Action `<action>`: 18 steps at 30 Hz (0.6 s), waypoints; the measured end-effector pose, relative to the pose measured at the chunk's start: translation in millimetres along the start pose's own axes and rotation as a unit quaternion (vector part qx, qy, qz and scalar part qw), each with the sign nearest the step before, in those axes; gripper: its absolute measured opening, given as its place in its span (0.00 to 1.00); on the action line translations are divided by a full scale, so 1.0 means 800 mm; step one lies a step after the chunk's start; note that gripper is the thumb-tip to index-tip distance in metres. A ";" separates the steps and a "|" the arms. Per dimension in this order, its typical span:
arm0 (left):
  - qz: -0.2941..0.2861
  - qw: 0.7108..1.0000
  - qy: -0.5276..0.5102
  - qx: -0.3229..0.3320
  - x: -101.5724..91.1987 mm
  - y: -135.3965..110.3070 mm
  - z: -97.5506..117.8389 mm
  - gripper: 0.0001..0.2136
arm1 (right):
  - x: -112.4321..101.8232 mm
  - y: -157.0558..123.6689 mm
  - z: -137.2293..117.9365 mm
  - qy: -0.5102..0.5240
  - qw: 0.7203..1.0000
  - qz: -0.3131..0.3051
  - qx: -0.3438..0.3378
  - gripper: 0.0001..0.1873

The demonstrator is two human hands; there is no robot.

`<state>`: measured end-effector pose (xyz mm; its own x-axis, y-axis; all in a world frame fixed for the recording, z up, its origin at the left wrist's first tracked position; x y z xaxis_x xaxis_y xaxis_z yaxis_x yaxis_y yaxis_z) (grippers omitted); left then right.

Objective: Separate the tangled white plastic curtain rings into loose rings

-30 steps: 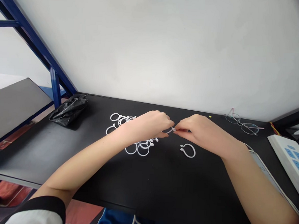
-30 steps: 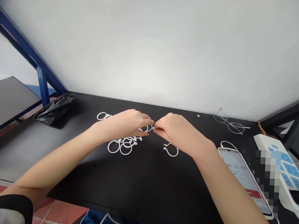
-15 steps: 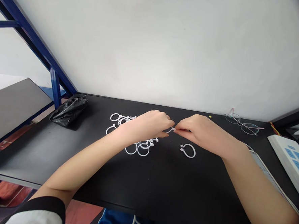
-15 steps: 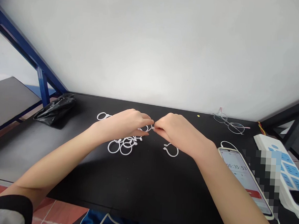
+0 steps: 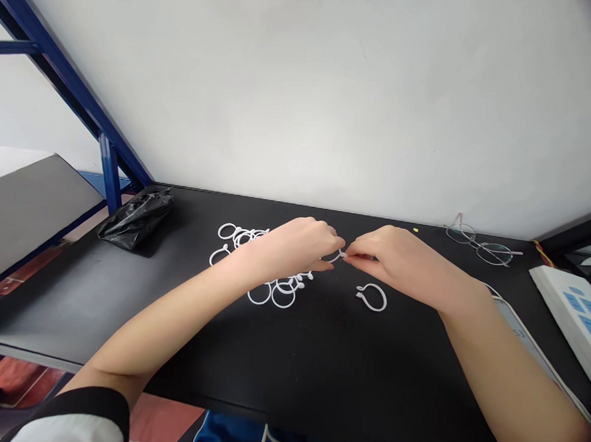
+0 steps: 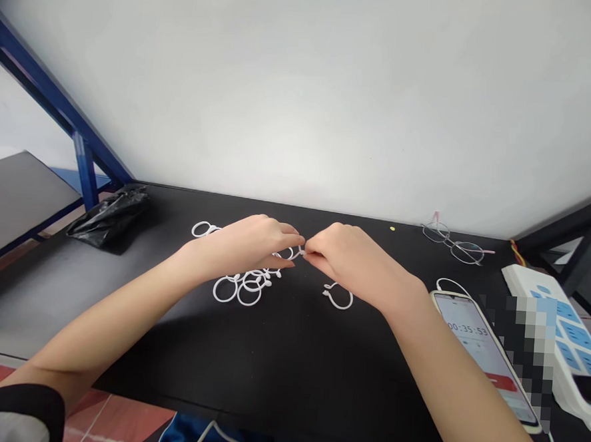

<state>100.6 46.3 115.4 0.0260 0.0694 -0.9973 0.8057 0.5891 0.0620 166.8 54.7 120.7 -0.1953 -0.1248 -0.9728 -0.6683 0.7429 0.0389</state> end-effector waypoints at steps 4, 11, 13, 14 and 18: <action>0.000 1.000 0.001 -0.002 0.000 0.000 0.000 0.06 | 0.000 0.000 0.000 -0.005 1.000 0.000 0.001 0.18; -0.006 1.000 0.003 -0.005 -0.001 0.000 -0.001 0.05 | 0.000 0.000 -0.001 -0.004 1.000 0.000 0.000 0.18; -0.004 1.000 0.008 -0.006 -0.001 0.000 -0.001 0.06 | 0.000 0.000 -0.001 -0.004 1.000 0.001 0.000 0.18; -0.002 1.000 0.011 -0.007 -0.001 0.000 -0.002 0.06 | 0.000 0.000 -0.001 -0.004 1.000 0.002 0.000 0.18; 0.008 1.000 0.018 -0.008 0.000 0.000 -0.004 0.07 | 0.001 0.000 0.000 -0.005 1.000 0.005 0.001 0.18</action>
<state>98.8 48.5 115.8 0.0169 0.1085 -0.9940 0.7962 0.5999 0.0790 166.6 54.5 119.9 -0.1951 -0.1108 -0.9745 -0.6648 0.7454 0.0483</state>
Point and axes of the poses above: each hand's wrist, its own y-axis towards the middle knuckle, its own x-axis out of the palm, z = x × y, the point moved 9 cm from there along y, towards the middle knuckle, and after that the axes turned 1 degree about z, right-handed, at the moved point
